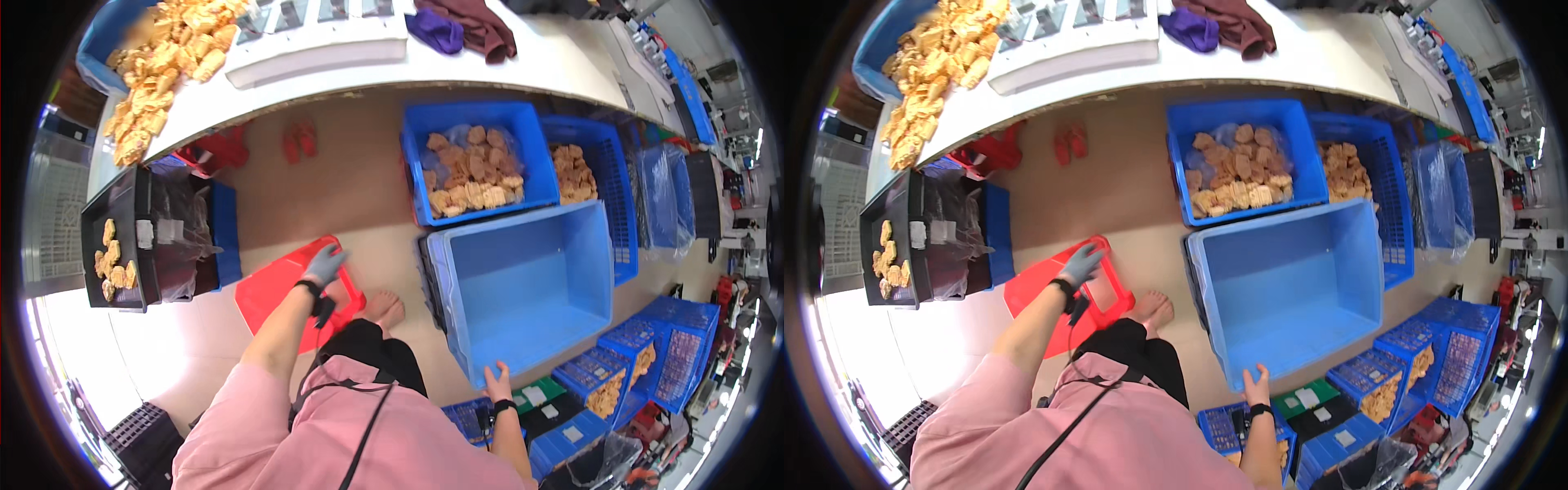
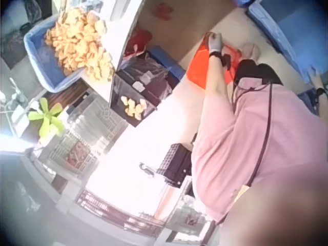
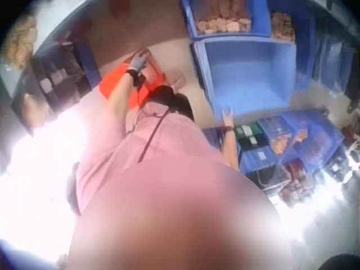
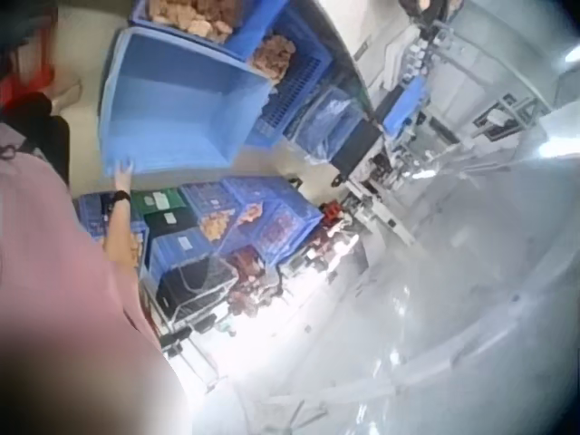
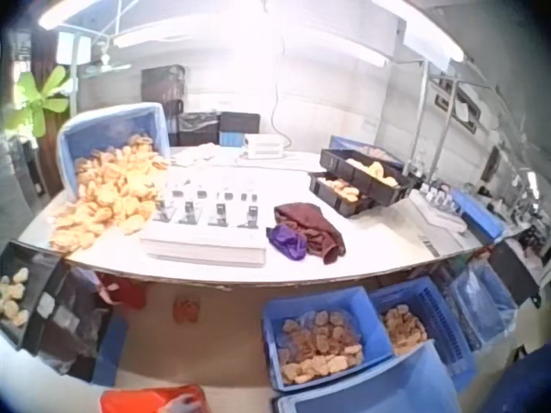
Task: Test yellow plastic components on a multi-station electrical testing rig.
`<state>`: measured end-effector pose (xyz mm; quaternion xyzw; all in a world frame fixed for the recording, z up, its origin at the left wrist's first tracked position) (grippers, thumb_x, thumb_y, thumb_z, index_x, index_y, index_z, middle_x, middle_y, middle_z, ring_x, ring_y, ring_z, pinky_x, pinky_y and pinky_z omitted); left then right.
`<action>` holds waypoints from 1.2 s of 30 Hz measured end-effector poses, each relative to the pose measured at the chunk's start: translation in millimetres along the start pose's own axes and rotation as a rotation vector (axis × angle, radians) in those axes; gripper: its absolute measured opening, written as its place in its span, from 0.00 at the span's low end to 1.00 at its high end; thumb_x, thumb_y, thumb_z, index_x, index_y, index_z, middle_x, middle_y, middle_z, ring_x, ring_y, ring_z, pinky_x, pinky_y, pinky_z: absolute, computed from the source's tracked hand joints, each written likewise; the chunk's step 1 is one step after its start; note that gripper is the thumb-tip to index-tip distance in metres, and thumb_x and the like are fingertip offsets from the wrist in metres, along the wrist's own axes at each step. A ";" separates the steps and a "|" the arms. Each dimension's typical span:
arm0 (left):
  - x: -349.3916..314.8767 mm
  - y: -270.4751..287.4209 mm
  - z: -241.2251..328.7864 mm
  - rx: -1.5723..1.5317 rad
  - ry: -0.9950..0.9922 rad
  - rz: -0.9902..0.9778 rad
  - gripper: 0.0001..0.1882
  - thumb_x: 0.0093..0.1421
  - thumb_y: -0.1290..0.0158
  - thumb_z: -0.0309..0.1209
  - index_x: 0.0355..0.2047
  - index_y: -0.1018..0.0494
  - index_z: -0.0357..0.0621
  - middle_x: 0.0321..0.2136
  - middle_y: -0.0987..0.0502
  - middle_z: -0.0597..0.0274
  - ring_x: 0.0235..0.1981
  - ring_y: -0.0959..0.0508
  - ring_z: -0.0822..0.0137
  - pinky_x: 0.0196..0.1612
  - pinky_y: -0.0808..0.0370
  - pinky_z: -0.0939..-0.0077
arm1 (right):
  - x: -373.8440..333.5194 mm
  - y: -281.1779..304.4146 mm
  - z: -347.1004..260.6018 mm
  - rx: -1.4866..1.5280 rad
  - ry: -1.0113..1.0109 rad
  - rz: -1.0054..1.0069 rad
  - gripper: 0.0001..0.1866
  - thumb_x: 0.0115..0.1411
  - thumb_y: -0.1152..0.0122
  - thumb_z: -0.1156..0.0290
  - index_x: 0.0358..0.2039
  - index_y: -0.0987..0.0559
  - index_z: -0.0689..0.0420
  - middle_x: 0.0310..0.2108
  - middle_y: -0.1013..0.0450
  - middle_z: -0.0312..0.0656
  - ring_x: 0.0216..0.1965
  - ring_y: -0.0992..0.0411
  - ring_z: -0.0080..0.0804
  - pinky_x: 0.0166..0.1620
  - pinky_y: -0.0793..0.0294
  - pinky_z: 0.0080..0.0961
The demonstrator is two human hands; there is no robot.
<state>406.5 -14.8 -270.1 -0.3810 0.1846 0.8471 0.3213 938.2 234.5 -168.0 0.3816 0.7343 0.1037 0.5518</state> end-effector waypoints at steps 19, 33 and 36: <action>-210.2 263.6 -8.2 0.327 -0.285 0.682 0.25 0.60 0.45 0.37 0.55 0.28 0.38 0.46 0.21 0.45 0.48 0.21 0.54 0.53 0.26 0.66 | -51.5 -56.7 -247.1 -0.140 0.433 -0.613 0.16 0.67 0.42 0.66 0.49 0.24 0.64 0.40 0.21 0.45 0.41 0.21 0.29 0.46 0.22 0.26; 2.5 379.0 353.2 1.093 -0.889 0.513 0.39 0.54 0.38 0.45 0.63 0.37 0.45 0.64 0.40 0.40 0.66 0.42 0.39 0.67 0.45 0.46 | 9.5 -293.9 -376.2 0.072 0.192 -0.457 0.18 0.65 0.39 0.59 0.50 0.25 0.57 0.39 0.22 0.38 0.38 0.23 0.25 0.42 0.24 0.25; 20.9 392.5 352.0 1.237 -0.710 0.255 0.47 0.54 0.39 0.53 0.67 0.42 0.43 0.69 0.49 0.37 0.71 0.52 0.38 0.70 0.57 0.40 | 6.6 -303.0 -349.9 0.031 0.067 -0.315 0.17 0.65 0.41 0.56 0.47 0.26 0.55 0.38 0.23 0.37 0.36 0.23 0.25 0.38 0.24 0.25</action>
Point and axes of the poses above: each hand's wrist, its own x-axis towards the middle knuckle, its own y-axis out of the back of the hand, z = x × y, the point moved 7 cm from there along x, towards the middle knuckle
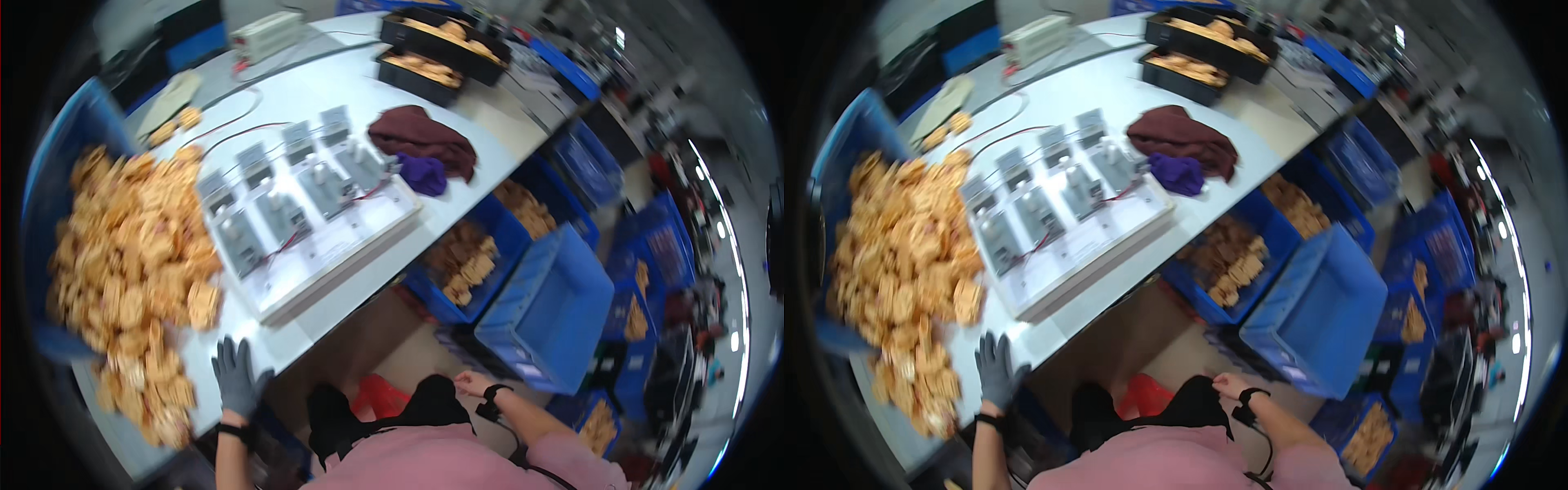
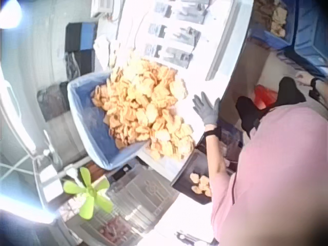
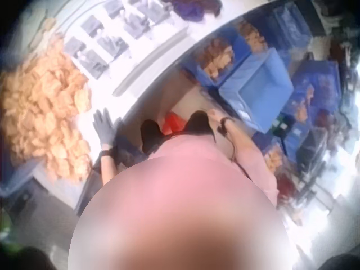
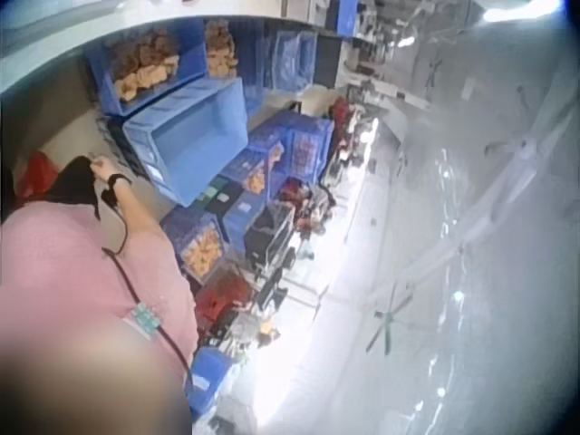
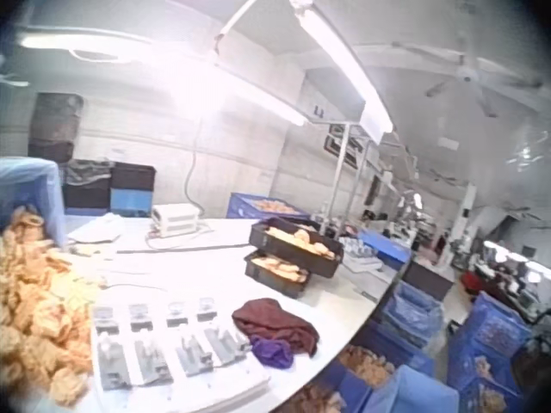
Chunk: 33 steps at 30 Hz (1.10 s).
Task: Test yellow plastic components on a multi-station electrical testing rig.
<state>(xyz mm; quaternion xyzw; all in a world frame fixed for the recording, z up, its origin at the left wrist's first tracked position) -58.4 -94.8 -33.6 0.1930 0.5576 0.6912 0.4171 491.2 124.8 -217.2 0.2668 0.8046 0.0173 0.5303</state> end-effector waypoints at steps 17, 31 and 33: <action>41.4 11.5 33.0 0.448 0.012 -0.415 0.44 0.63 0.49 0.53 0.68 0.47 0.34 0.70 0.52 0.39 0.72 0.54 0.40 0.74 0.55 0.59 | 109.3 -169.9 78.1 -0.300 -0.179 -0.347 0.18 0.58 0.40 0.57 0.46 0.19 0.52 0.47 0.22 0.50 0.50 0.24 0.48 0.52 0.25 0.42; 106.4 16.7 57.4 0.459 0.180 -0.510 0.41 0.63 0.48 0.50 0.68 0.44 0.36 0.71 0.52 0.40 0.72 0.54 0.41 0.74 0.54 0.58 | 119.3 -275.9 100.1 0.075 -0.606 -0.488 0.29 0.65 0.50 0.52 0.60 0.33 0.57 0.59 0.31 0.59 0.60 0.31 0.54 0.61 0.32 0.49; 106.9 19.7 57.5 0.437 0.196 -0.504 0.41 0.62 0.48 0.49 0.68 0.44 0.36 0.71 0.52 0.40 0.72 0.54 0.41 0.74 0.54 0.58 | 126.2 -274.1 93.5 0.175 -0.683 -0.484 0.30 0.64 0.48 0.50 0.60 0.32 0.58 0.59 0.32 0.60 0.60 0.32 0.55 0.61 0.33 0.49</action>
Point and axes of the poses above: each hand's wrist, its own x-axis towards the middle knuckle, its own y-axis out of the back of the hand, z = x × y, the point moved 7 cm from there along x, towards the middle knuckle
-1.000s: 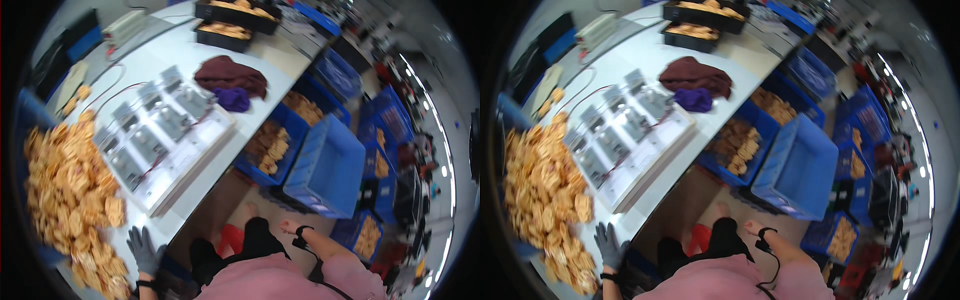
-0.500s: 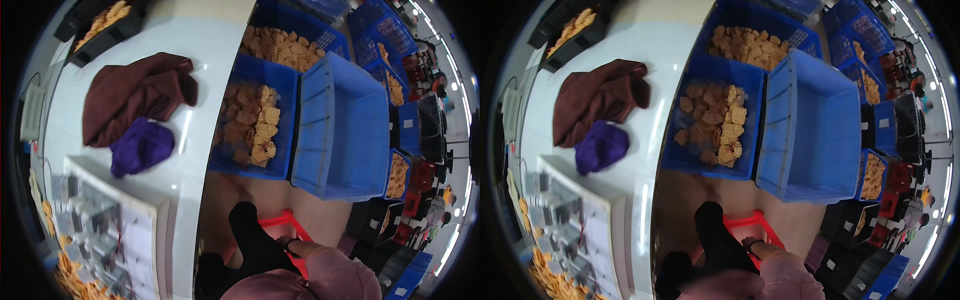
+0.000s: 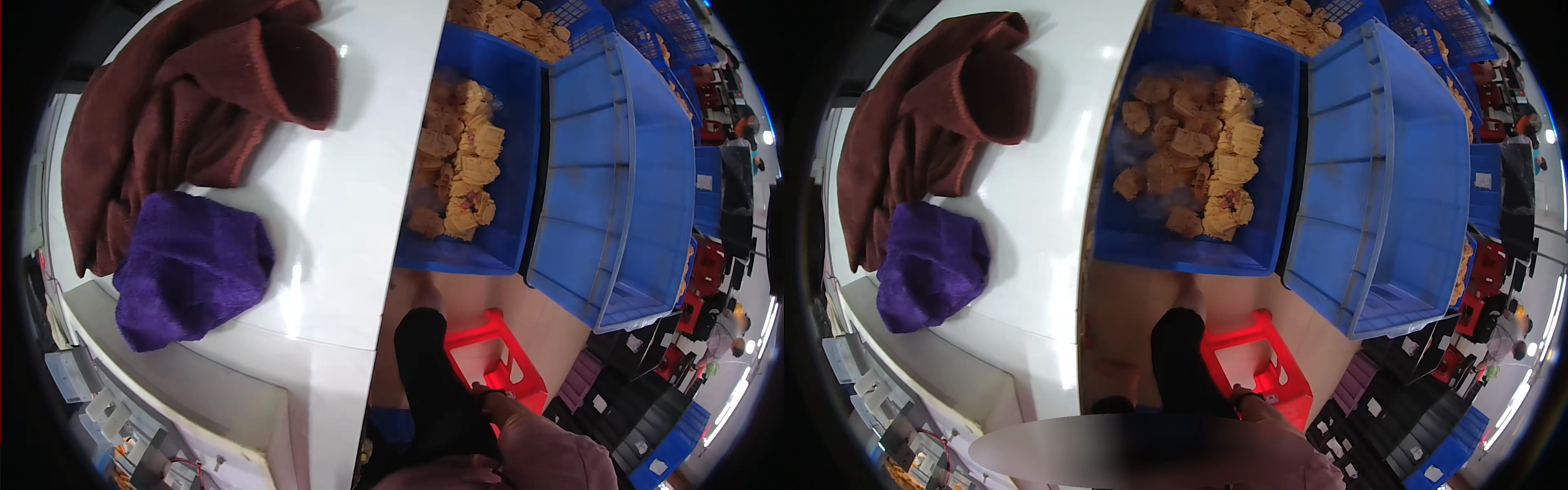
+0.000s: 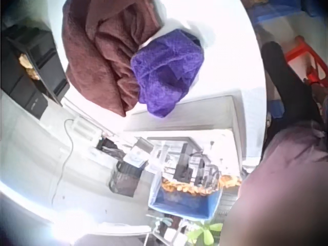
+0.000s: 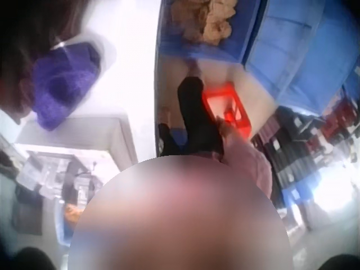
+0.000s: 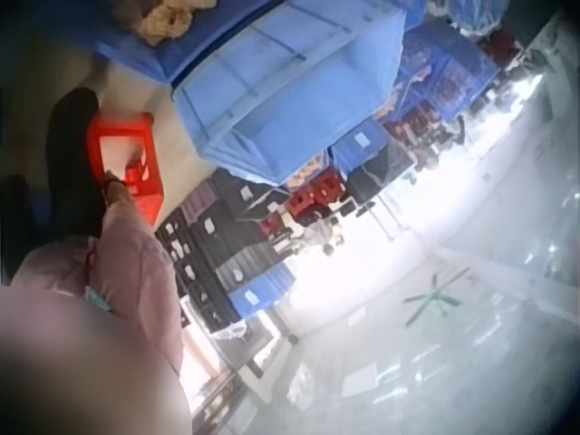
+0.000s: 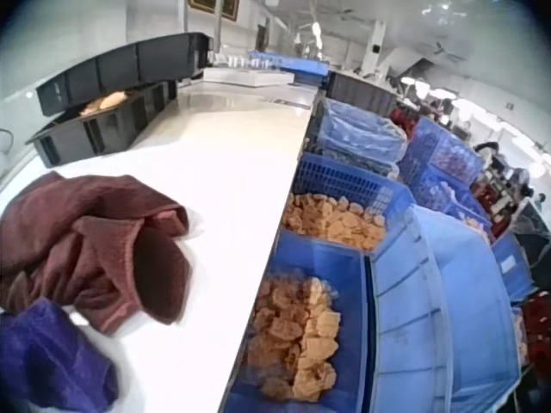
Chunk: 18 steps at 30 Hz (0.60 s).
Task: Test yellow plastic components on a multi-station electrical testing rig.
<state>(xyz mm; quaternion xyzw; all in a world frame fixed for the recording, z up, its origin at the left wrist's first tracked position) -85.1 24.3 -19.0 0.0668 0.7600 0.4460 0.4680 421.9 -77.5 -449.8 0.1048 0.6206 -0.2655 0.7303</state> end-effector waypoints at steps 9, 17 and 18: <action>-22.6 -0.4 -9.4 -0.160 0.013 0.018 0.39 0.62 0.47 0.47 0.67 0.43 0.37 0.71 0.52 0.40 0.72 0.54 0.42 0.74 0.54 0.58 | -43.4 136.4 -139.0 0.063 0.380 0.326 0.31 0.63 0.47 0.50 0.59 0.30 0.58 0.59 0.32 0.59 0.60 0.33 0.55 0.62 0.33 0.47; -63.7 -28.3 -28.1 -0.407 0.020 0.114 0.38 0.62 0.47 0.46 0.67 0.41 0.38 0.71 0.52 0.41 0.72 0.53 0.42 0.74 0.53 0.58 | -86.3 222.6 -195.9 -0.151 0.623 0.501 0.30 0.63 0.46 0.51 0.59 0.29 0.58 0.59 0.32 0.59 0.60 0.33 0.55 0.62 0.34 0.45; -69.9 -34.6 -31.8 -0.474 0.011 0.143 0.38 0.62 0.47 0.45 0.67 0.41 0.38 0.71 0.52 0.41 0.72 0.53 0.42 0.74 0.53 0.58 | -85.7 228.1 -199.2 -0.204 0.647 0.518 0.30 0.63 0.46 0.51 0.59 0.29 0.58 0.59 0.32 0.58 0.60 0.33 0.55 0.62 0.34 0.45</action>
Point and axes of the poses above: each hand's wrist, its own x-axis towards the middle knuckle, its own y-axis out of the back of the hand, z = x × y, the point moved 7 cm from there along x, towards the middle knuckle
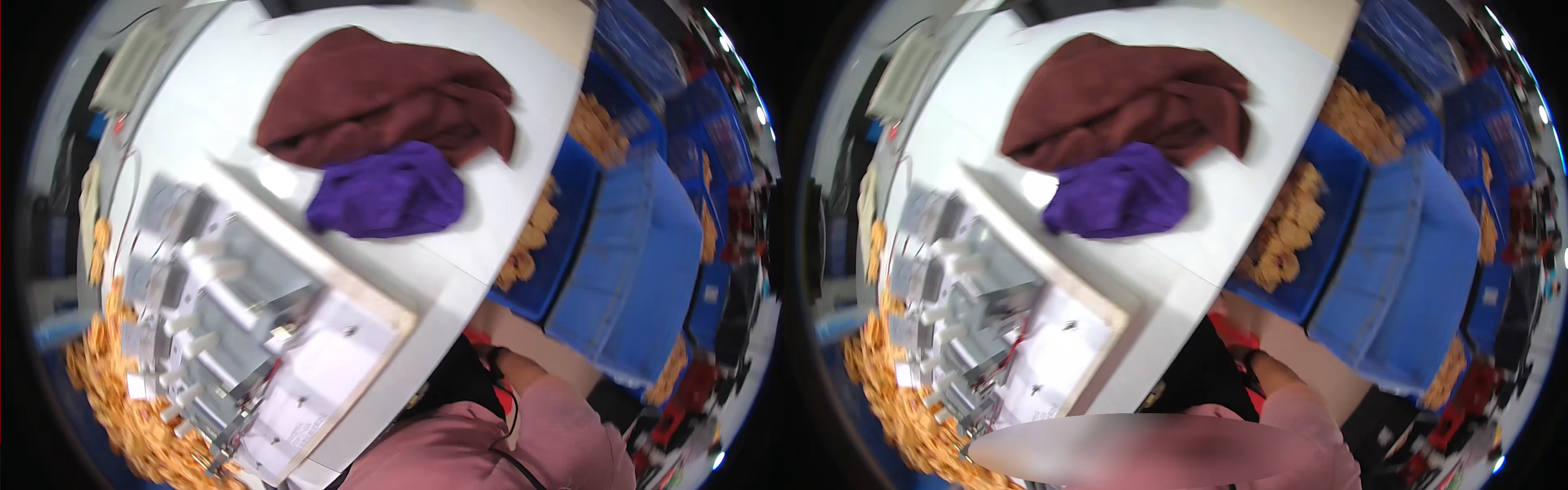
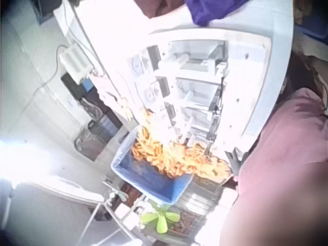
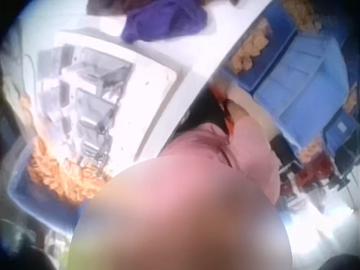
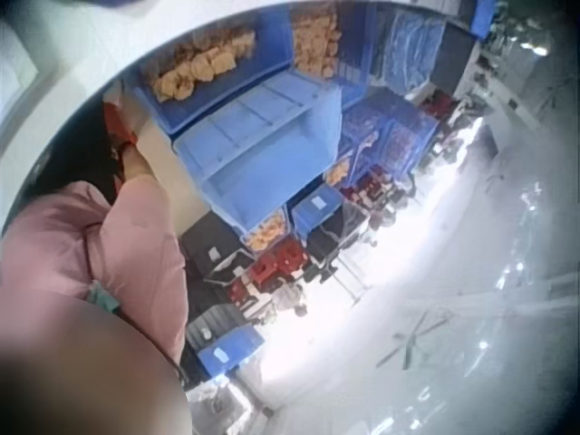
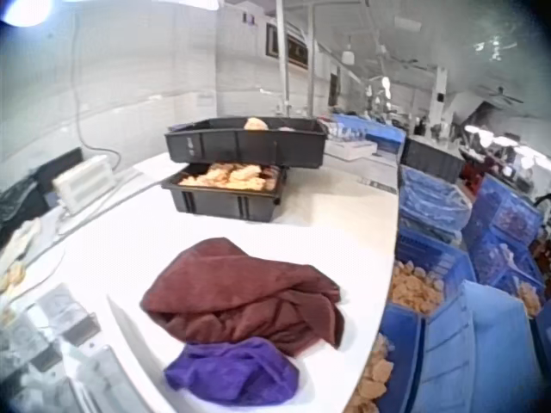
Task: Test yellow plastic components on a multi-station electrical testing rig.
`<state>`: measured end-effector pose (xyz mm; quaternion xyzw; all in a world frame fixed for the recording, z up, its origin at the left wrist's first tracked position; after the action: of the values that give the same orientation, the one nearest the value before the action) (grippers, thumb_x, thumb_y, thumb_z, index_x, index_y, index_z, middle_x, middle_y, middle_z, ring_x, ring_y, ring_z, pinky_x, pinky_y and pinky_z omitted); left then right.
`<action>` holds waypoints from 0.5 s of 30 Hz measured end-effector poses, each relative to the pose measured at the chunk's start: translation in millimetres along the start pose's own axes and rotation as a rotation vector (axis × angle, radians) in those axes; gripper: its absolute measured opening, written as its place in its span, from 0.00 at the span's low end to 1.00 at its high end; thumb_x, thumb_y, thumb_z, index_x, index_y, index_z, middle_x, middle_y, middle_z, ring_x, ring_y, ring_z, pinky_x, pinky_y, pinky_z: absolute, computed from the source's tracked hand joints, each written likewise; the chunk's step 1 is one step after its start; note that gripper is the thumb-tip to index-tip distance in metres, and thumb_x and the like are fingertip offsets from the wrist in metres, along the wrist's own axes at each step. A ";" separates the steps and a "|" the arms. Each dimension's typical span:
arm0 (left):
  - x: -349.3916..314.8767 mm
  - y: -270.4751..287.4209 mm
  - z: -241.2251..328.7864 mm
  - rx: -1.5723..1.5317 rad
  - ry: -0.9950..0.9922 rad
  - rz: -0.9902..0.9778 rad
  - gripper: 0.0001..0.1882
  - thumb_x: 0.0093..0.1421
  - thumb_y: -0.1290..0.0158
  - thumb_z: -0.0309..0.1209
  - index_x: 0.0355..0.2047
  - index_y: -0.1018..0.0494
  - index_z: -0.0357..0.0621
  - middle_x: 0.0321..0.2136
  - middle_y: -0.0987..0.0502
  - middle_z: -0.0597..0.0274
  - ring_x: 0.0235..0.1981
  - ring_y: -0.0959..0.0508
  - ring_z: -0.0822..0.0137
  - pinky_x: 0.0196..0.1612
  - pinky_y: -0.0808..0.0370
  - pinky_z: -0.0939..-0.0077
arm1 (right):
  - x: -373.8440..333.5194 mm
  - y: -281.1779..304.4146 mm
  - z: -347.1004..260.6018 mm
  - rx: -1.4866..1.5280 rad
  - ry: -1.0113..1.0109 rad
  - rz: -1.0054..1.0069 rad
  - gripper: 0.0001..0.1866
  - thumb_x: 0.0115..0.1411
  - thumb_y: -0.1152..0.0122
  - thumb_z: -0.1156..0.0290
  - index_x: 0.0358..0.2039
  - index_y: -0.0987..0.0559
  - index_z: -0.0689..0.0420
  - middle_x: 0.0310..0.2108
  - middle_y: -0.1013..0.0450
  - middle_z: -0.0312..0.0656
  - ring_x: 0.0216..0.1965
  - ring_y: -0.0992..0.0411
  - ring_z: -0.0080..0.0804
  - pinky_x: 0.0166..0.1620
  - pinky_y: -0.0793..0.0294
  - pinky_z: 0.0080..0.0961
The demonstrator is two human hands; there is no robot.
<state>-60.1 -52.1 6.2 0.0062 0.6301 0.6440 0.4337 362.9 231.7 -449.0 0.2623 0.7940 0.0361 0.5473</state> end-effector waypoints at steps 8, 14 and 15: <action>-43.9 -45.1 -33.2 -0.063 -0.169 0.356 0.37 0.43 0.32 0.28 0.57 0.29 0.40 0.64 0.39 0.31 0.67 0.40 0.35 0.66 0.36 0.50 | 65.2 90.1 -20.2 -0.340 0.351 0.155 0.29 0.62 0.45 0.53 0.58 0.28 0.58 0.59 0.32 0.58 0.60 0.33 0.55 0.62 0.34 0.44; -57.8 -62.2 -38.3 -0.265 -0.022 0.666 0.23 0.50 0.36 0.33 0.48 0.21 0.46 0.57 0.28 0.43 0.62 0.33 0.39 0.68 0.40 0.50 | 28.4 132.7 -141.3 -0.624 1.046 0.349 0.24 0.60 0.43 0.65 0.56 0.26 0.60 0.55 0.28 0.57 0.56 0.29 0.54 0.58 0.30 0.42; -59.4 -61.7 -37.5 -0.303 -0.037 0.694 0.23 0.51 0.36 0.34 0.49 0.21 0.47 0.56 0.27 0.44 0.62 0.33 0.40 0.67 0.41 0.51 | 10.1 132.7 -156.4 -0.512 0.947 0.199 0.23 0.60 0.43 0.69 0.55 0.25 0.62 0.53 0.26 0.55 0.55 0.28 0.50 0.57 0.30 0.40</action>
<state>-9.9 -126.5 -19.9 0.1669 0.4800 0.8384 0.1971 271.4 386.4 -349.5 0.1495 0.8906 0.3941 0.1705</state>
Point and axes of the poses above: each hand's wrist, its own x-axis towards the middle knuckle, its own y-axis out of the back of the hand, z = x × y, the point moved 7 cm from there along x, towards the middle knuckle
